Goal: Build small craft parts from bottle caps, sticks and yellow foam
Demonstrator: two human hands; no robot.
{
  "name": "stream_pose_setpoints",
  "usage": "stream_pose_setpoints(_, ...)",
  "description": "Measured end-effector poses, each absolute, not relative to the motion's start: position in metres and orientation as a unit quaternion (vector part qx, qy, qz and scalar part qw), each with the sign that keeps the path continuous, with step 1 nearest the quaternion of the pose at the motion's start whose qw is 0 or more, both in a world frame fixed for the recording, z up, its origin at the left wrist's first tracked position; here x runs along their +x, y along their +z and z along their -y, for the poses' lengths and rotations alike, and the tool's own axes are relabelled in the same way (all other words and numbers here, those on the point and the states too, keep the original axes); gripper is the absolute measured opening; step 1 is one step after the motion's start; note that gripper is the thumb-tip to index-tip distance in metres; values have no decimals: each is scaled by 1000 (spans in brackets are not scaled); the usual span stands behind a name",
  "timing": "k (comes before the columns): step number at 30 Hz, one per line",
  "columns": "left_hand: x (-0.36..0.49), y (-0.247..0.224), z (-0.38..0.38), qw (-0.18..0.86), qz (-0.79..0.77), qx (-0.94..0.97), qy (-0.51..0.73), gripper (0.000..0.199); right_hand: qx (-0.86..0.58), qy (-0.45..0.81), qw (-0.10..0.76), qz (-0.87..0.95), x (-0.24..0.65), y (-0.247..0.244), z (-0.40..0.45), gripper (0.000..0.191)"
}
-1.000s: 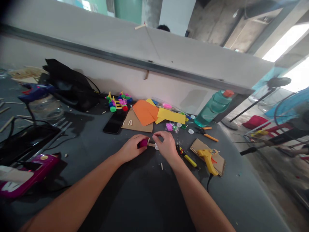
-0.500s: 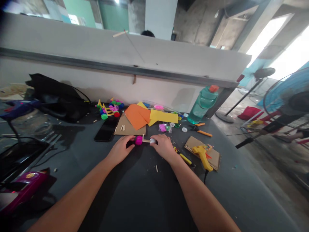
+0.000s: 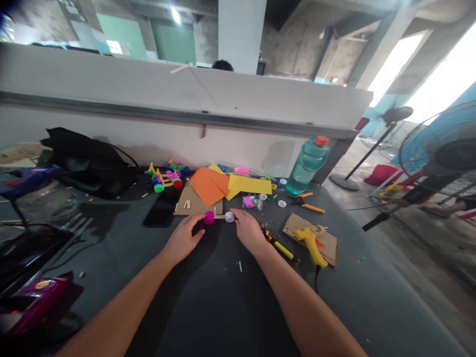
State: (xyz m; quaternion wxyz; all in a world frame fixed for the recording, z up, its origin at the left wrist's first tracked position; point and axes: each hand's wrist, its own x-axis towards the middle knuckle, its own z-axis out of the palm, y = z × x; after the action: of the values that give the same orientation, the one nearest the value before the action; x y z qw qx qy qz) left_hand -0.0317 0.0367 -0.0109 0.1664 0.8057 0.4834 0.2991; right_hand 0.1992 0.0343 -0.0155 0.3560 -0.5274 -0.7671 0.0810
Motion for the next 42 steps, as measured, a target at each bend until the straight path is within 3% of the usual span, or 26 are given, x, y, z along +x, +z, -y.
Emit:
stream_pose_setpoints(9, -32, -9, -35, 165, -482, 805, 304, 39, -567, 18, 309, 764, 198, -12, -28, 31)
stream_pose_setpoints(20, -32, -9, -35, 156, -483, 799, 324, 38, -556, 14, 323, 765, 198, -10, -27, 34)
stream_pose_setpoints(25, -32, -10, -36, 186, -508, 762, 357, 29, -577, -4, 347, 739, 200, -8, -27, 35)
stream_pose_setpoints(29, -32, -6, -33, 210, -518, 768, 314, 15, -553, 0, 362, 751, 200, -7, -26, 37)
stream_pose_setpoints(34, -31, -1, -30, 173, -534, 792, 241, 36, -538, 23, 342, 770, 197, -7, -24, 28)
stream_pose_setpoints(40, -33, -15, -38, 181, -552, 748, 322, 17, -549, 9, 329, 768, 196, -7, -24, 26)
stream_pose_setpoints(42, -33, -20, -42, 187, -577, 720, 337, 24, -562, 2, 326, 760, 196, -6, -25, 26)
